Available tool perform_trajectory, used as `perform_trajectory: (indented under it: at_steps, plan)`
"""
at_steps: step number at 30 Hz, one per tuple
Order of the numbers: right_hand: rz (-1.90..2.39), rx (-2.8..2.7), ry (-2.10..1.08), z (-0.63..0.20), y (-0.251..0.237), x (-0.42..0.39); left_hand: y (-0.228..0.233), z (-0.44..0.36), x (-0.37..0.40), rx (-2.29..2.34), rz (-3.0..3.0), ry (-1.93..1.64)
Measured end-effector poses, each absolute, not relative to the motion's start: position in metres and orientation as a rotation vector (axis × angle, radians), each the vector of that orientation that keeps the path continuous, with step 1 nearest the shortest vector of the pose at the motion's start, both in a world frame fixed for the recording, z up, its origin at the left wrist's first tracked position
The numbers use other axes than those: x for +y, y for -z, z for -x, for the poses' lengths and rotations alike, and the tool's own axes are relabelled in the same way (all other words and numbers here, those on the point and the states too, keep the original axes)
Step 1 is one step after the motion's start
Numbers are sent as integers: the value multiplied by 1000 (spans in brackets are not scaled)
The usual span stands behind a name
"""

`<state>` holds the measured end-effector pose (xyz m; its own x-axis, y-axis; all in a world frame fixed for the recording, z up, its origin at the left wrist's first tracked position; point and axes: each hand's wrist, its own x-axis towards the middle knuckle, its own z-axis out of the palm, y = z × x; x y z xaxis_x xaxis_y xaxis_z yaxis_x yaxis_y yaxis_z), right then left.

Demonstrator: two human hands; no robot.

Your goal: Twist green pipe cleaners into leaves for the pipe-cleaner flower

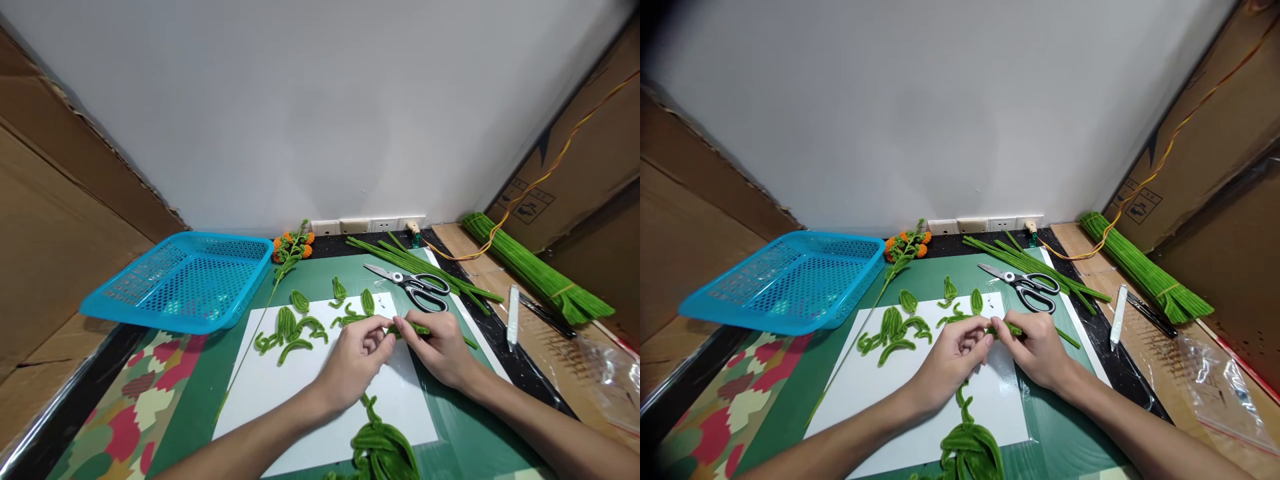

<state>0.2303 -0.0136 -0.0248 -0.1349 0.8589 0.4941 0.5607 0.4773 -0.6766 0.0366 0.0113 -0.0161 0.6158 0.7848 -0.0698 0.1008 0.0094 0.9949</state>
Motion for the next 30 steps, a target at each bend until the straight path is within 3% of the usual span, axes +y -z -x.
perform_trajectory:
  at_steps: [15,23,30]
  plan:
    - [1231,-1767,-370,-230,26,-15,12,-39,12,920,-1329,-867]
    - [1247,-1689,-407,-232,22,-14,12,-40,13,839,-1265,-866]
    - [1205,-1823,-237,-233,25,-17,16,-39,10,870,-1336,-789]
